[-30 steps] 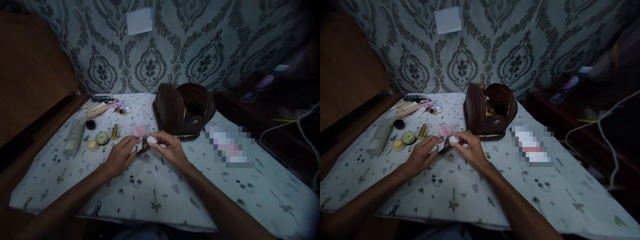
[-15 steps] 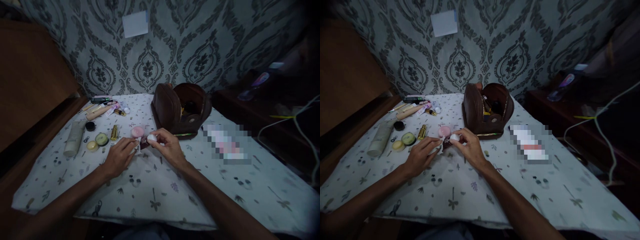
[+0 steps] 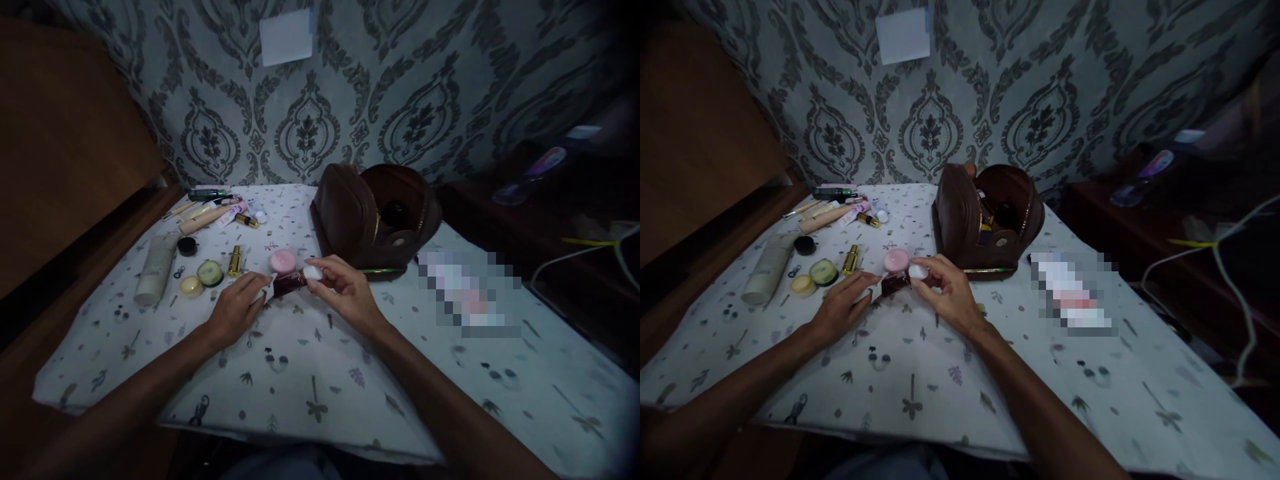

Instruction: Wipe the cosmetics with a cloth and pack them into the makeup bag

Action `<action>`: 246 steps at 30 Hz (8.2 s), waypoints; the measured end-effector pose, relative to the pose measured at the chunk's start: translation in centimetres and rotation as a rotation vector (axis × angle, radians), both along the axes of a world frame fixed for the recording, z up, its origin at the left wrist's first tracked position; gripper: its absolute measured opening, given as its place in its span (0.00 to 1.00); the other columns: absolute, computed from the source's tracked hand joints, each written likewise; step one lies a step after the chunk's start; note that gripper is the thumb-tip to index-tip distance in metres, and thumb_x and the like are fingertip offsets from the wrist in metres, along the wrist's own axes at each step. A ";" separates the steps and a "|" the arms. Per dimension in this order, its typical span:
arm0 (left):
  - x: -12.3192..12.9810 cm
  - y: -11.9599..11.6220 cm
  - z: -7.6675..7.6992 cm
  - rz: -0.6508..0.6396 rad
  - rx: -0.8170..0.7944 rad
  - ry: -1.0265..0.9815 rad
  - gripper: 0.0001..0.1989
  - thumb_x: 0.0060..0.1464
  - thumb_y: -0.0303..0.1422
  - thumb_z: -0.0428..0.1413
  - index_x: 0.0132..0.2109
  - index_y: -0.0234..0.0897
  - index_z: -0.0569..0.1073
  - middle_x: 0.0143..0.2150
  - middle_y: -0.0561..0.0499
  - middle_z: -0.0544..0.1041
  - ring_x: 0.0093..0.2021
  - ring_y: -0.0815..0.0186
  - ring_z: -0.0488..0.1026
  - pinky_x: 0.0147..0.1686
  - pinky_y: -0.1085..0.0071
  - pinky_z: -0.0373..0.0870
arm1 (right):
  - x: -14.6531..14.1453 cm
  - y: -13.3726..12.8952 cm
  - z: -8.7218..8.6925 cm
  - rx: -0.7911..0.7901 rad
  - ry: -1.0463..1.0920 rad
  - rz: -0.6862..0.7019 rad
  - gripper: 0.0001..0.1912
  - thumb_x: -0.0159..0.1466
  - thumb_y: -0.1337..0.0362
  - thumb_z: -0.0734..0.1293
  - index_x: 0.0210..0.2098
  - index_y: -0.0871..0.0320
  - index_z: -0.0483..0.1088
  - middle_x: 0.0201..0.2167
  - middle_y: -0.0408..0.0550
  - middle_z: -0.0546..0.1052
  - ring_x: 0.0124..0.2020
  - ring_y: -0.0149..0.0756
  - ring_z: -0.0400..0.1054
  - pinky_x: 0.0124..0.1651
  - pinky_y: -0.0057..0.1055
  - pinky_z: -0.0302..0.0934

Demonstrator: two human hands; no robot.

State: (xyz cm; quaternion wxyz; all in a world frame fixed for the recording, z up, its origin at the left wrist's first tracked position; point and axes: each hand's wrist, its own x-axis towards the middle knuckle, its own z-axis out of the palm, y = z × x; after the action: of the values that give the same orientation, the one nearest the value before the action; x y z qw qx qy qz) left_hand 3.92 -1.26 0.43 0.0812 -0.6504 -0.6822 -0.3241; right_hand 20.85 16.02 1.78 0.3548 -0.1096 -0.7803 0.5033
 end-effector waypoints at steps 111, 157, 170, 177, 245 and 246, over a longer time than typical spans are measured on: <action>-0.3 0.3 1.1 -0.169 0.059 0.119 0.12 0.63 0.22 0.47 0.51 0.35 0.70 0.44 0.43 0.74 0.45 0.62 0.72 0.44 0.65 0.73 | -0.2 -1.3 0.3 -0.042 -0.028 0.022 0.08 0.60 0.60 0.70 0.37 0.57 0.72 0.27 0.42 0.72 0.28 0.32 0.66 0.31 0.28 0.62; -1.0 -0.8 0.2 -0.106 0.061 0.029 0.12 0.64 0.27 0.50 0.53 0.35 0.71 0.46 0.42 0.76 0.47 0.61 0.74 0.46 0.63 0.74 | 0.1 -1.2 0.9 0.116 -0.036 0.048 0.07 0.64 0.63 0.68 0.41 0.56 0.73 0.36 0.47 0.74 0.35 0.34 0.69 0.38 0.30 0.64; 1.0 0.2 2.0 -0.175 0.167 0.093 0.15 0.63 0.23 0.50 0.55 0.36 0.69 0.46 0.41 0.76 0.47 0.60 0.73 0.44 0.62 0.73 | 0.0 -1.6 0.5 0.163 0.045 0.082 0.10 0.64 0.61 0.69 0.44 0.54 0.77 0.35 0.48 0.74 0.34 0.34 0.68 0.33 0.30 0.64; 1.7 0.9 2.6 -0.233 0.201 0.173 0.16 0.61 0.20 0.50 0.55 0.33 0.68 0.48 0.39 0.76 0.48 0.59 0.72 0.45 0.61 0.74 | -0.1 -1.3 0.5 0.091 0.000 0.078 0.11 0.62 0.58 0.70 0.42 0.53 0.77 0.31 0.45 0.71 0.31 0.33 0.65 0.33 0.30 0.65; -0.6 1.9 -0.9 0.002 -0.035 -0.561 0.20 0.61 0.31 0.48 0.58 0.32 0.71 0.50 0.41 0.78 0.53 0.57 0.73 0.54 0.61 0.68 | -0.1 0.2 0.1 -0.229 -0.066 0.118 0.16 0.57 0.53 0.73 0.35 0.58 0.70 0.30 0.46 0.77 0.29 0.35 0.74 0.33 0.32 0.71; -0.4 1.9 -0.6 0.032 -0.059 -0.651 0.21 0.61 0.33 0.48 0.58 0.32 0.71 0.46 0.43 0.80 0.49 0.58 0.75 0.51 0.63 0.70 | -0.2 0.2 0.0 -0.233 -0.051 0.114 0.16 0.57 0.54 0.73 0.36 0.58 0.70 0.30 0.46 0.77 0.29 0.34 0.74 0.34 0.32 0.71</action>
State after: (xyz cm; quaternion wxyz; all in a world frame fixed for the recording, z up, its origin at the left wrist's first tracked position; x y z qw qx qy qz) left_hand 3.47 0.69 -0.19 -0.1549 -0.5038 -0.6917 -0.4937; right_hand 20.70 16.19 1.81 0.2908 -0.1183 -0.7301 0.6070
